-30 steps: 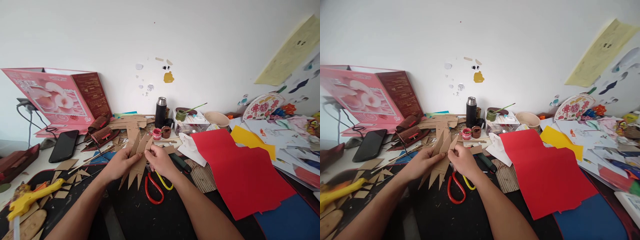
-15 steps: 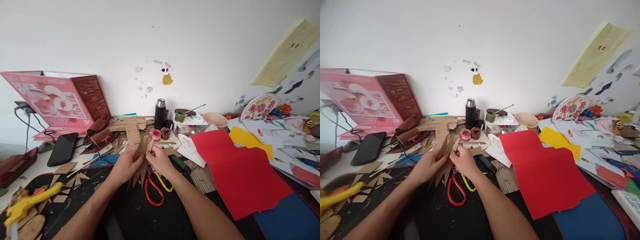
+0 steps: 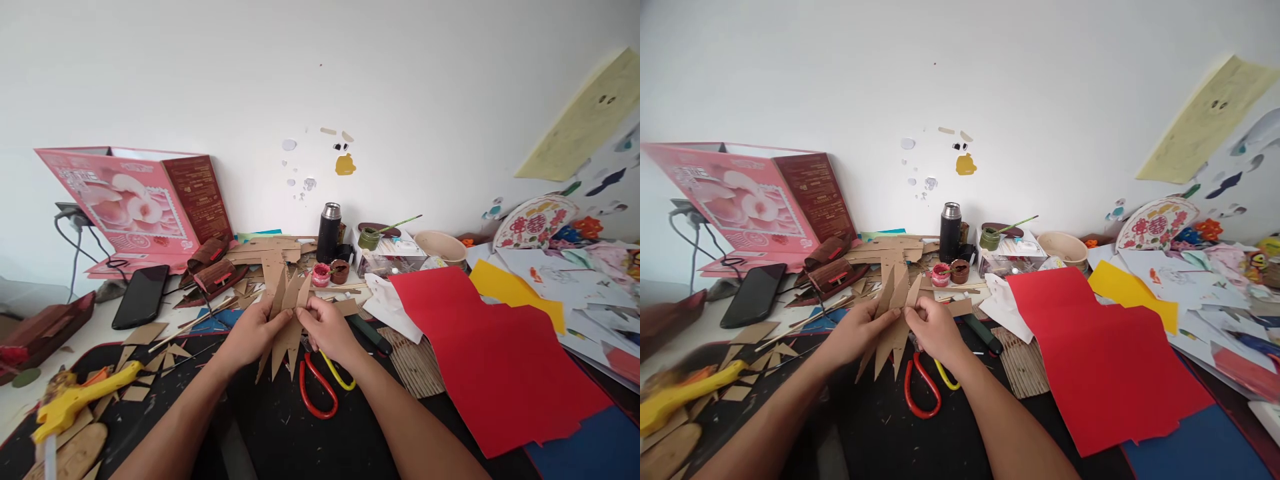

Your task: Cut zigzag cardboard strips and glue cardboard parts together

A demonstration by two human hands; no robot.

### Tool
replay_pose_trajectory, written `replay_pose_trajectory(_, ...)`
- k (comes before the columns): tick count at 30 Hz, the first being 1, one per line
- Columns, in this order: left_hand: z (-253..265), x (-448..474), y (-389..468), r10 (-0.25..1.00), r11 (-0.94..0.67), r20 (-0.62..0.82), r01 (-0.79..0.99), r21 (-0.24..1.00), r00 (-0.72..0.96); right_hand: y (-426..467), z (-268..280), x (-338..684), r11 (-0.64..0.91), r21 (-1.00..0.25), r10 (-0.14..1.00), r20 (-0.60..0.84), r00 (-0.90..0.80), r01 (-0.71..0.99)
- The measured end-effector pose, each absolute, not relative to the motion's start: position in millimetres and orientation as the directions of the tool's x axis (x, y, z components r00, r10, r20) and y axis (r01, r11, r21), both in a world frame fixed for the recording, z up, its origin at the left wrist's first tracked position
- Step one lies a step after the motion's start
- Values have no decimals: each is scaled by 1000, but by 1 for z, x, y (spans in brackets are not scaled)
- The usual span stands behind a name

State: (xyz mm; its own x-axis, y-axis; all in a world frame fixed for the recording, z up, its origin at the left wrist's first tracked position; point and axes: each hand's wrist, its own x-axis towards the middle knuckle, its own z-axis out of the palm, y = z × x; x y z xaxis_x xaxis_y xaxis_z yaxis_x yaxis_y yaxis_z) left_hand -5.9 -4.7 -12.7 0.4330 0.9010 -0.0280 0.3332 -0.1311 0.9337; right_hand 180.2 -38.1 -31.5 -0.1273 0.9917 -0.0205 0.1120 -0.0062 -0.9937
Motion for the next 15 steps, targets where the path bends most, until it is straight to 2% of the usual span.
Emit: replay_pose_trajectory(15,-12,-11,-4,884,-181,-7,357,916,468,-40,-31,179,-12,-986,992,-33,-126,164)
